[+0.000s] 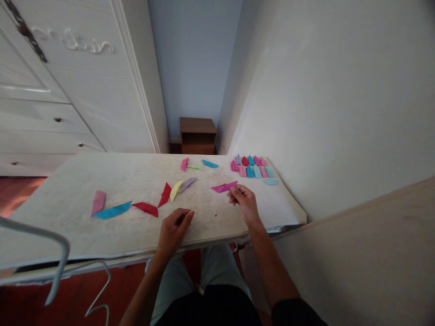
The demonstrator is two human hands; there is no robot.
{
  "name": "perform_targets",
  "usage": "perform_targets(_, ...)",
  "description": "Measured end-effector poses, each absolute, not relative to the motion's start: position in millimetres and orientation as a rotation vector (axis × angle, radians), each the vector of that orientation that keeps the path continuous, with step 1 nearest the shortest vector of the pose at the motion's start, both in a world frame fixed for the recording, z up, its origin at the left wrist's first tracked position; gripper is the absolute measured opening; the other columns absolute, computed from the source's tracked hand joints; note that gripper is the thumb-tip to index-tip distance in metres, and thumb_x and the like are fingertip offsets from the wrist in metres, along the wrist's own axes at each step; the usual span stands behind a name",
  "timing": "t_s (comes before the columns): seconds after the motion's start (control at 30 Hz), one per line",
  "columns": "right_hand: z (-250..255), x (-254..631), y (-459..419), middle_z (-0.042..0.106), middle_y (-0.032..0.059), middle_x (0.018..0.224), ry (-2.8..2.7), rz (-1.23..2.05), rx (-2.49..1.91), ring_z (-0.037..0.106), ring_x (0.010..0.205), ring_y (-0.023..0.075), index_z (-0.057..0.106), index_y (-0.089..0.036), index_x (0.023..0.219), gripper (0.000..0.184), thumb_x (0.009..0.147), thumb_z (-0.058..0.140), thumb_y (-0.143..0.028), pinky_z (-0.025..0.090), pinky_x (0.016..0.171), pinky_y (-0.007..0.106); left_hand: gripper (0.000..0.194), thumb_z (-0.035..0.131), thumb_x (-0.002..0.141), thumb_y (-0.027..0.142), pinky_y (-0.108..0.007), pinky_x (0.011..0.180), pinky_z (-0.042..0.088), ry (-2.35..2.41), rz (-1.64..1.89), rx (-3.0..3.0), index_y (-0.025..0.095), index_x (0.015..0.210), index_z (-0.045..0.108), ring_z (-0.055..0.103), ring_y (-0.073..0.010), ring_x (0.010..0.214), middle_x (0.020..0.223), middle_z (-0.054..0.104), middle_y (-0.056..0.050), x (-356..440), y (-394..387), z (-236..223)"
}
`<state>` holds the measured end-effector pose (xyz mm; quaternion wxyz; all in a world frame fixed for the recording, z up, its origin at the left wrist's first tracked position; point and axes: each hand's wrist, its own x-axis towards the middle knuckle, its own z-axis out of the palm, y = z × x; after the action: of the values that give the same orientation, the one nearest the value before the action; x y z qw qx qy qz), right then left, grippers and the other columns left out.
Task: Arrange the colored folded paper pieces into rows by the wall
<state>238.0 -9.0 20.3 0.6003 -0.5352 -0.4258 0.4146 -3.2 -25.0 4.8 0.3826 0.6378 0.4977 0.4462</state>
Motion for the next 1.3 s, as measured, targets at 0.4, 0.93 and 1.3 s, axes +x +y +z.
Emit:
perform_targets(0.4, 12.8, 428.7, -37.9, 0.065, 0.0017, 0.061, -0.691, 0.682, -1.78, 0.048, 0.039, 0.0068, 0.059, -0.015, 0.066, 0.029, 0.067, 0.071, -0.041, 0.031, 0.033, 0.017, 0.034, 0.059, 0.084, 0.051, -0.026, 0.065, 0.05, 1.304, 1.116, 1.88, 0.019, 0.081, 0.07, 0.065, -0.0169, 0.07, 0.078, 0.071, -0.003, -6.7, -22.5, -4.2)
perform_targets(0.93, 3.6, 435.3, -23.0, 0.071, 0.01, 0.09, -1.016, 0.131, -2.188, 0.066, 0.081, 0.0216, 0.062, -0.015, 0.107, 0.029, 0.081, 0.06, -0.027, 0.053, 0.075, 0.033, 0.03, 0.056, 0.089, 0.047, -0.024, 0.067, 0.05, 1.301, 1.159, 2.069, 0.02, 0.083, 0.068, 0.067, -0.0155, 0.071, 0.08, 0.071, -0.001, -4.2, -22.3, -4.0)
perform_targets(1.3, -16.2, 410.6, -30.4, 0.059, 0.0175, 0.131, -1.786, -0.211, -2.216, 0.049, 0.126, 0.0283, 0.062, -0.01, 0.124, 0.041, 0.094, 0.049, -0.034, 0.039, 0.107, 0.041, 0.028, 0.055, 0.09, 0.043, -0.024, 0.068, 0.051, 1.29, 1.157, 2.139, 0.019, 0.083, 0.067, 0.067, -0.015, 0.071, 0.08, 0.071, -0.001, -3.8, -22.4, -3.2)
